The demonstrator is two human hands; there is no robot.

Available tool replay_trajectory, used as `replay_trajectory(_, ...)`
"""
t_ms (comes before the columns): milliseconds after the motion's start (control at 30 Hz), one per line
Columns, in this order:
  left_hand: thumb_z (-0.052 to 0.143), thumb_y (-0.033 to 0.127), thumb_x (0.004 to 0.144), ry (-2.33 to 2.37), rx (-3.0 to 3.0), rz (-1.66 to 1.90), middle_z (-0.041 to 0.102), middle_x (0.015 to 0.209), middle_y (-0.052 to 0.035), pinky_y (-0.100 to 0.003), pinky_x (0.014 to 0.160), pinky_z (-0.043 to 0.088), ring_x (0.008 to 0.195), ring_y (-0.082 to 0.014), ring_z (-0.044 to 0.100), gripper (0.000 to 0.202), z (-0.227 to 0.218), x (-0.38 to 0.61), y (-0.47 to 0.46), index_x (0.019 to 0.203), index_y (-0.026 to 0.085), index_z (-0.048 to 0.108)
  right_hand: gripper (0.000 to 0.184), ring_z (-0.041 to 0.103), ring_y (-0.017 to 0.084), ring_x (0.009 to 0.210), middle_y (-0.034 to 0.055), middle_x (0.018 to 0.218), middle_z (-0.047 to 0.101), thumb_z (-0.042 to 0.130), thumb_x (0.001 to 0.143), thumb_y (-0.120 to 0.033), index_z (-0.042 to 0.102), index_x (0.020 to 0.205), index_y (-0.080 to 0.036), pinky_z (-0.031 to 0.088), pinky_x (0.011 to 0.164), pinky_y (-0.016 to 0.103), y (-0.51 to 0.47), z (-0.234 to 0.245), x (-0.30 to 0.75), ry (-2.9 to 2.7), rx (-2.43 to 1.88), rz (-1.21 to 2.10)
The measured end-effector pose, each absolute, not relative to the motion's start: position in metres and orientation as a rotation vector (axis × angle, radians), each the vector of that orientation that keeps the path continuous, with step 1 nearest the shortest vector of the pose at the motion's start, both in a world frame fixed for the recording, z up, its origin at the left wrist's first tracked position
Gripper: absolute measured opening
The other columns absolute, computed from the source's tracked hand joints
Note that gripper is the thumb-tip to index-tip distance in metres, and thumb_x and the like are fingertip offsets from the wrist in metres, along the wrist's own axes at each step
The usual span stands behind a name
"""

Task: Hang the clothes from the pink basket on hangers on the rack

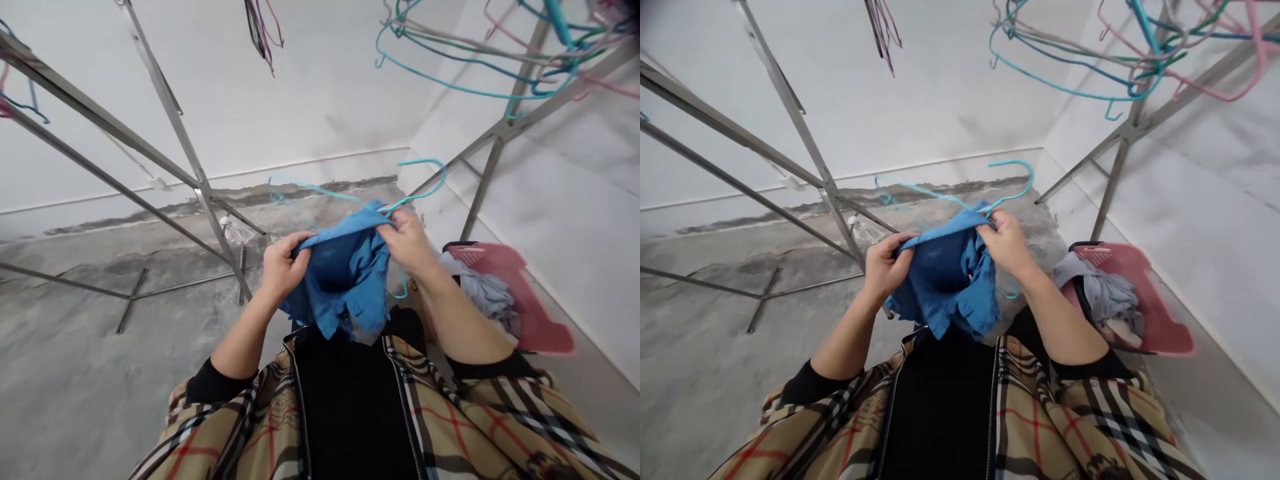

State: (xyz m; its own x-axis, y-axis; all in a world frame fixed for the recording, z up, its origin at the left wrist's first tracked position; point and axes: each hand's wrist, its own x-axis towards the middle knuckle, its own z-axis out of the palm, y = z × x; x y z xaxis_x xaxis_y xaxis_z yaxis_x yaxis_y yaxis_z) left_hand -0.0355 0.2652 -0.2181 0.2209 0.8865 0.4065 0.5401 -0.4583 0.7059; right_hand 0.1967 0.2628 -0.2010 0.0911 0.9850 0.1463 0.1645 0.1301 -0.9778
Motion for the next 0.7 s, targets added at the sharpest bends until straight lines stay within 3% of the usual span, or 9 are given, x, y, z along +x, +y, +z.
replay_trajectory(133, 0.055, 0.01, 0.076, 1.514, 2.389, 0.812, 0.069, 0.106, -0.0058, -0.035, 0.087, 0.049, 0.095, -0.0236, 0.063, 0.036, -0.239, -0.021, 0.27, 0.106, 0.021, 0.07, 0.012, 0.057, 0.013, 0.07, -0.002, 0.069, 0.059, 0.066, 0.08, -0.03, 0.061, 0.074, -0.021, 0.046, 0.067, 0.025, 0.25, -0.185, 0.215, -1.285, -1.166, 0.764)
replay_trajectory(267, 0.056, 0.009, 0.073, 1.642, 2.377, 0.852, 0.062, 0.115, -0.0111, -0.041, 0.093, 0.046, 0.106, -0.0279, 0.057, 0.039, -0.246, -0.008, 0.27, 0.108, 0.019, 0.068, 0.011, 0.061, 0.014, 0.072, -0.0012, 0.072, 0.061, 0.069, 0.081, -0.031, 0.062, 0.077, -0.023, 0.05, 0.069, 0.028, 0.241, -0.187, 0.229, -1.189, -1.103, 0.66)
replay_trajectory(367, 0.058, 0.015, 0.074, 1.506, 1.897, 0.955, 0.065, 0.096, -0.007, -0.031, 0.077, 0.049, 0.084, -0.0195, 0.061, 0.029, -0.241, 0.0, 0.27, 0.101, 0.019, 0.067, 0.014, 0.062, 0.017, 0.074, 0.0011, 0.072, 0.063, 0.069, 0.081, -0.032, 0.062, 0.073, -0.024, 0.053, 0.071, 0.03, 0.236, -0.194, 0.241, -1.181, -1.145, 0.621)
replay_trajectory(467, 0.065, 0.025, 0.069, 1.211, 1.216, 0.799, 0.064, 0.071, 0.0001, -0.023, 0.059, 0.047, 0.059, -0.0121, 0.057, 0.023, -0.229, 0.01, 0.269, 0.09, 0.017, 0.065, 0.013, 0.063, 0.017, 0.075, 0.0016, 0.074, 0.064, 0.068, 0.082, -0.033, 0.063, 0.074, -0.023, 0.053, 0.071, 0.031, 0.231, -0.202, 0.252, -1.203, -1.189, 0.651)
replay_trajectory(600, 0.07, 0.019, 0.056, 1.037, 0.797, 0.458, 0.063, 0.056, -0.001, -0.025, 0.059, 0.051, 0.053, -0.0139, 0.061, 0.014, -0.212, 0.018, 0.264, 0.068, 0.013, 0.064, 0.017, 0.059, 0.013, 0.069, -0.0005, 0.073, 0.061, 0.071, 0.077, -0.035, 0.061, 0.079, -0.021, 0.049, 0.063, 0.026, 0.216, -0.218, 0.267, -1.108, -1.264, 0.659)
replay_trajectory(700, 0.068, 0.016, 0.053, 1.037, 0.745, 0.367, 0.064, 0.053, -0.0035, -0.027, 0.058, 0.054, 0.05, -0.0153, 0.062, 0.009, -0.203, 0.019, 0.264, 0.06, 0.012, 0.063, 0.028, 0.052, 0.01, 0.062, -0.0033, 0.069, 0.054, 0.077, 0.069, -0.036, 0.056, 0.079, -0.021, 0.043, 0.057, 0.023, 0.192, -0.233, 0.281, -1.061, -1.285, 0.653)
